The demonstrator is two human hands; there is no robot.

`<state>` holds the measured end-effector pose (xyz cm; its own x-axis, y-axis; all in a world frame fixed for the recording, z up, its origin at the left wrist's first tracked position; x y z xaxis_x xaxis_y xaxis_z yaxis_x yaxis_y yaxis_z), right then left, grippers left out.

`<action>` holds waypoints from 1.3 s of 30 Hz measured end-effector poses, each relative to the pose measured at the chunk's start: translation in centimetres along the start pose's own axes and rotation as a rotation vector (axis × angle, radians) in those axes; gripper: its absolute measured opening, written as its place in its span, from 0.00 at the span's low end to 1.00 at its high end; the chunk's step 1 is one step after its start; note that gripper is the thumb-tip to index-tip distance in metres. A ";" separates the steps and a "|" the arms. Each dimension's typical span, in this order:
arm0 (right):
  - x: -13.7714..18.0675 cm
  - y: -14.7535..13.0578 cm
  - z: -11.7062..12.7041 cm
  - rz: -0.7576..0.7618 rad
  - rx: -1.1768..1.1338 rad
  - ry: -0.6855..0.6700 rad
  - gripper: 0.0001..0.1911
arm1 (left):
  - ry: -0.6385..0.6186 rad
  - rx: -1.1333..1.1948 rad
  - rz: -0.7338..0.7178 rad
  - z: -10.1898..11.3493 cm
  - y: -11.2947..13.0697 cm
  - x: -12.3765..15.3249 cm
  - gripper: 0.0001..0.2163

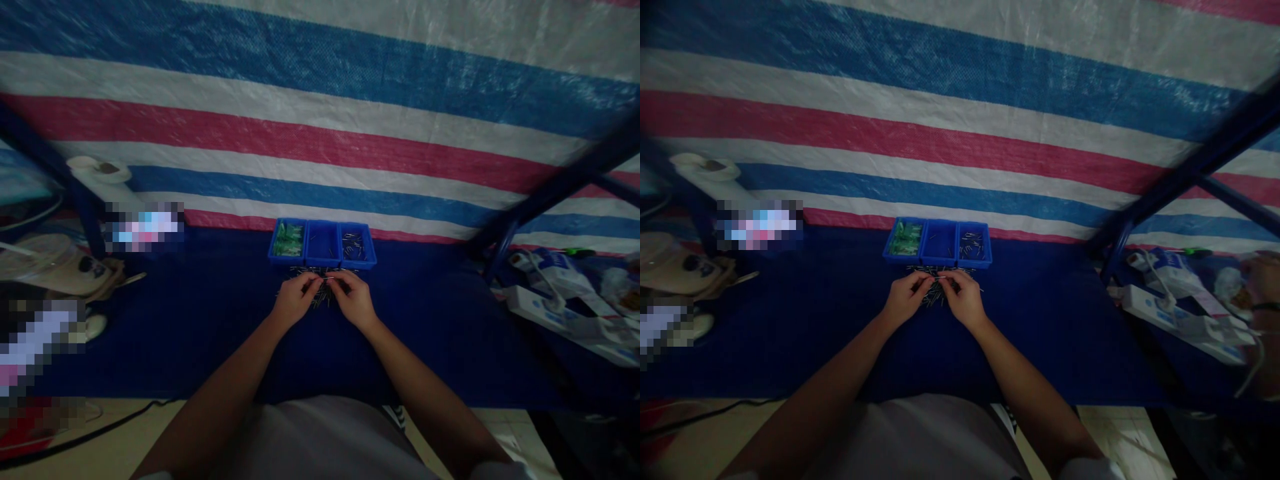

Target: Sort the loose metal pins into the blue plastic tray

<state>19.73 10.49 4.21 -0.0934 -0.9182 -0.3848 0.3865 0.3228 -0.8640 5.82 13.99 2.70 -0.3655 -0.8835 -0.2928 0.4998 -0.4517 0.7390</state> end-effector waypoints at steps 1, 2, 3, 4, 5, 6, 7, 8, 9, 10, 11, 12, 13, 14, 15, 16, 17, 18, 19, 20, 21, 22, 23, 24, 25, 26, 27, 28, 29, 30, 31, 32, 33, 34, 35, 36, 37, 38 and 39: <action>0.0 0.0 0.0 0.001 0.005 -0.001 0.09 | -0.002 -0.002 -0.005 0.0 0.1 0.0 0.12; 0.0 0.1 0.0 0.004 0.009 -0.002 0.09 | -0.003 -0.004 -0.010 0.0 0.1 0.0 0.12; 0.0 0.1 -0.1 0.009 0.011 -0.004 0.09 | -0.004 -0.006 -0.014 0.0 0.2 0.0 0.12; 0.0 0.1 -0.1 0.013 0.013 -0.004 0.09 | -0.003 -0.009 -0.017 0.1 0.2 0.0 0.12; 0.0 0.1 -0.1 0.017 0.013 -0.004 0.09 | 0.000 -0.010 -0.017 0.1 0.2 0.0 0.12; 0.0 0.0 -0.1 0.020 0.012 -0.005 0.09 | 0.001 -0.011 -0.015 0.1 0.2 0.1 0.12; 0.0 0.0 -0.1 0.021 0.012 -0.004 0.09 | 0.002 -0.010 -0.013 0.1 0.2 0.1 0.12; 0.0 0.0 -0.1 0.023 0.013 -0.004 0.09 | 0.000 -0.006 -0.008 0.1 0.2 0.1 0.12; 0.0 -0.1 0.0 0.024 0.014 -0.002 0.09 | -0.003 -0.004 -0.001 0.1 0.1 0.1 0.12; 0.0 -0.1 0.0 0.026 0.016 0.000 0.08 | 0.002 -0.003 0.003 0.1 0.0 0.1 0.11; 0.0 -0.2 0.0 0.028 0.017 0.001 0.08 | 0.008 0.000 0.003 0.1 0.0 0.1 0.11; 0.0 -0.2 0.0 0.030 0.017 0.002 0.08 | 0.012 0.002 0.003 0.1 0.0 0.1 0.11; -0.1 -0.2 0.0 0.032 0.017 0.002 0.09 | 0.017 0.004 0.001 0.2 0.0 0.1 0.11; -0.1 -0.2 0.0 0.032 0.016 0.002 0.09 | 0.020 0.006 -0.001 0.2 0.0 0.1 0.12; -0.1 -0.2 0.0 0.031 0.013 0.001 0.09 | 0.023 0.007 -0.001 0.2 -0.1 0.0 0.12; -0.1 -0.2 0.0 0.030 0.011 -0.002 0.09 | 0.025 0.008 0.000 0.2 -0.1 0.0 0.12; -0.1 -0.1 -0.1 0.028 0.009 -0.004 0.09 | 0.025 0.009 0.002 0.2 -0.1 0.0 0.12; -0.1 -0.1 -0.1 0.026 0.006 -0.005 0.09 | 0.025 0.010 0.004 0.2 -0.1 0.0 0.12; -0.1 -0.1 -0.1 0.025 0.005 -0.005 0.09 | 0.024 0.011 0.007 0.2 -0.1 0.0 0.12; -0.1 -0.1 -0.1 0.025 0.004 -0.003 0.09 | 0.022 0.012 0.008 0.2 -0.1 0.0 0.11; -0.1 -0.1 0.0 0.027 0.004 0.001 0.09 | 0.019 0.014 0.008 0.3 0.0 0.0 0.11; -0.1 -0.1 0.0 0.027 0.006 0.005 0.09 | 0.016 0.015 0.006 0.3 0.1 0.0 0.12; -0.1 -0.1 0.0 0.027 0.008 0.008 0.09 | 0.014 0.017 0.004 0.3 0.1 0.0 0.12; -0.1 -0.1 0.0 0.024 0.009 0.010 0.09 | 0.013 0.018 0.002 0.4 0.2 0.0 0.12; -0.1 -0.1 0.1 0.021 0.008 0.011 0.09 | 0.011 0.017 0.002 0.4 0.2 0.0 0.13; -0.1 0.0 0.1 0.017 0.004 0.011 0.09 | 0.009 0.014 0.004 0.4 0.2 0.0 0.13; -0.1 0.0 0.0 0.013 -0.002 0.010 0.09 | 0.009 0.010 0.010 0.4 0.2 0.0 0.14; -0.1 0.1 0.0 0.011 -0.010 0.009 0.09 | 0.007 0.004 0.016 0.4 0.1 0.0 0.14; -0.1 0.2 0.0 0.007 -0.019 0.007 0.09 | 0.007 -0.001 0.021 0.4 0.0 0.0 0.15; -0.1 0.3 0.0 0.000 -0.032 0.007 0.09 | 0.006 -0.007 0.023 0.4 0.0 0.0 0.15; -0.1 0.5 -0.1 -0.015 -0.054 0.007 0.09 | 0.007 -0.012 0.022 0.4 0.0 0.0 0.15; -0.1 0.8 -0.1 -0.042 -0.088 0.010 0.09 | 0.006 -0.019 0.019 0.4 0.0 0.0 0.15; -0.1 1.2 -0.2 -0.083 -0.139 0.011 0.09 | 0.004 -0.025 0.014 0.4 0.1 0.0 0.16; -0.1 1.6 -0.3 -0.136 -0.205 0.010 0.10 | -0.001 -0.027 0.009 0.4 0.2 0.0 0.16; -0.1 2.2 -0.5 -0.194 -0.282 0.008 0.11 | -0.008 -0.024 0.007 0.4 0.2 0.0 0.17; 0.0 2.6 -0.8 -0.253 -0.361 0.002 0.12 | -0.016 -0.016 0.009 0.3 0.2 0.1 0.17; 0.0 3.0 -1.0 -0.305 -0.434 -0.002 0.13 | -0.023 -0.004 0.013 0.3 0.2 0.1 0.18; 0.1 3.3 -1.2 -0.347 -0.497 -0.001 0.13 | -0.029 0.009 0.018 0.3 0.2 0.1 0.18; 0.1 3.5 -1.3 -0.380 -0.547 0.003 0.14 | -0.034 0.018 0.027 0.2 0.2 0.2 0.18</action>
<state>19.88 11.81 0.69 -0.1343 -0.9907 -0.0217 -0.1953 0.0479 -0.9796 5.68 13.80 2.94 -0.3786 -0.8904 -0.2525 0.4956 -0.4255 0.7572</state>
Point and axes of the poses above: each hand's wrist, its own x-axis away from the middle knuckle, its own z-axis out of the back of the hand, y = z × x, the point moved 9 cm from there along -x, towards the middle knuckle, and after that the axes turned 6 degrees about -x, right-handed, at the moved point
